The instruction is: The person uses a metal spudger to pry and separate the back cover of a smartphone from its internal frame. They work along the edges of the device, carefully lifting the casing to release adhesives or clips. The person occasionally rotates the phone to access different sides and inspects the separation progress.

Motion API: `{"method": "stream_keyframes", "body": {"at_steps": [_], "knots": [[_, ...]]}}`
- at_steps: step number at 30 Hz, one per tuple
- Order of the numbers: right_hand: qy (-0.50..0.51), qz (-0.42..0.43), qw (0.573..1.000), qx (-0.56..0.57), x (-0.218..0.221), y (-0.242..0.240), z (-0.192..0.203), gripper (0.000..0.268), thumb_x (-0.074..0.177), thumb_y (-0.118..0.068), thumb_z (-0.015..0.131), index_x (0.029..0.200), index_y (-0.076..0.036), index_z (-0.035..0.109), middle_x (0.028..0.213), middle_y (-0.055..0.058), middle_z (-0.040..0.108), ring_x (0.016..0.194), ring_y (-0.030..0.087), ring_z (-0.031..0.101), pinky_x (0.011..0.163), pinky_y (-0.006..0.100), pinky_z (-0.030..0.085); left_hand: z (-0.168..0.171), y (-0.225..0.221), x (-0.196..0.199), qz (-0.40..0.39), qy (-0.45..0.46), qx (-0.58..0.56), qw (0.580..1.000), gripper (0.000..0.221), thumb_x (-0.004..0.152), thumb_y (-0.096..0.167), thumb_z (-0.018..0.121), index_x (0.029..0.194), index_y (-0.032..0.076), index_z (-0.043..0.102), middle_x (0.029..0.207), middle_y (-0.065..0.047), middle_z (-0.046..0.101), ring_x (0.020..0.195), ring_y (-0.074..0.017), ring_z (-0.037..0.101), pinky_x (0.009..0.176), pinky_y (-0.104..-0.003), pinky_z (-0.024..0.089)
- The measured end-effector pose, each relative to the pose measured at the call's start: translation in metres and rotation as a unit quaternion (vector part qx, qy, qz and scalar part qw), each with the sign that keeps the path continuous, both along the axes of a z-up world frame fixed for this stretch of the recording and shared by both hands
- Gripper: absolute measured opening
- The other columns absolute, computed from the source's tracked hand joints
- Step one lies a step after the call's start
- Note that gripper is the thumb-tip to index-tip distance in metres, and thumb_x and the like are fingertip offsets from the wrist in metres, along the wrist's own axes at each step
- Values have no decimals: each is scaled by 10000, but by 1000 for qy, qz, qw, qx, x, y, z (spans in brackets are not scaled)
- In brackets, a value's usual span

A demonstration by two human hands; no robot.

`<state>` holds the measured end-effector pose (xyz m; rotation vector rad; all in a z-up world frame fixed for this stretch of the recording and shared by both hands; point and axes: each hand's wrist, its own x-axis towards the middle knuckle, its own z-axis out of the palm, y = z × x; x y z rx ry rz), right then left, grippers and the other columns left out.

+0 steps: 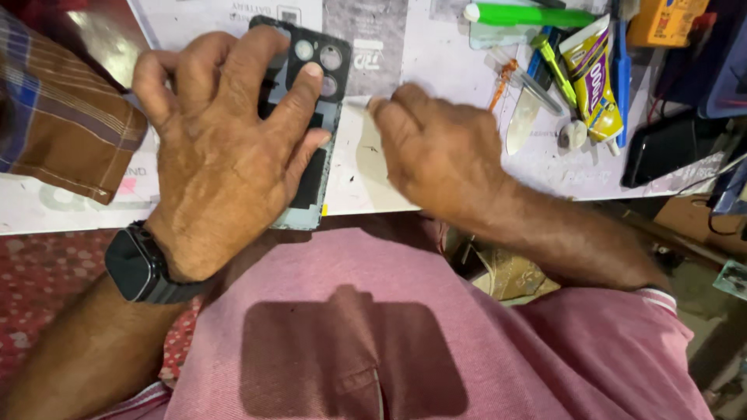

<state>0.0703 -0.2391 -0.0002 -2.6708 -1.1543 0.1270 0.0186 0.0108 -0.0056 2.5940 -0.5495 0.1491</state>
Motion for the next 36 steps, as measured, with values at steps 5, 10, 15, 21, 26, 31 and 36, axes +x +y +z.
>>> {"method": "stream_keyframes", "body": {"at_steps": [5,10,15,21,26,31,36], "knots": [[35,-1,996,77,-2,0,7,59,1041,-32,652,1077,1,684,848,89,640,567,198,578,464,352,460,0,0,3,3,2,-6,1000,418,1011,288,796,1351,59,708,1423,-123,512,1298,-310,398,1110,-536,242],[8,8,999,39,-6,2,12,163,947,-61,651,1097,-3,677,948,117,669,628,215,624,517,361,500,1,-1,-1,3,7,-5,1000,420,1018,294,794,1354,59,704,1437,-113,505,1316,-301,396,1131,-537,240],[47,-9,997,57,1,2,12,93,1015,-24,673,1102,3,693,909,102,660,632,221,632,522,370,507,3,-1,2,5,8,-6,1000,416,1005,295,795,1340,65,706,1429,-115,500,1309,-306,396,1120,-535,246],[58,-24,997,52,-3,2,8,94,1018,-17,675,1101,26,686,918,126,668,591,195,609,470,338,494,1,-1,-1,2,9,-15,1000,417,1014,288,793,1353,63,701,1430,-122,494,1308,-309,393,1105,-542,241],[24,-3,998,50,-11,-1,1,81,1036,-64,664,1087,0,667,913,121,665,598,187,584,474,343,473,-1,-1,2,-2,-1,-21,1000,421,1007,283,807,1351,63,704,1427,-120,503,1299,-305,400,1104,-539,243],[62,-73,995,23,5,-15,12,34,1025,-17,702,1017,13,687,892,137,682,584,213,593,438,392,457,2,-3,1,12,-4,-22,1000,420,982,269,807,1331,61,703,1410,-110,522,1292,-302,427,1111,-527,256],[-42,-21,998,41,1,-15,33,313,935,-107,792,1198,8,668,1240,229,646,1159,367,589,988,535,443,4,-5,-1,22,-19,-20,999,422,964,266,808,1317,62,700,1387,-105,538,1312,-306,456,1133,-535,262]]}}
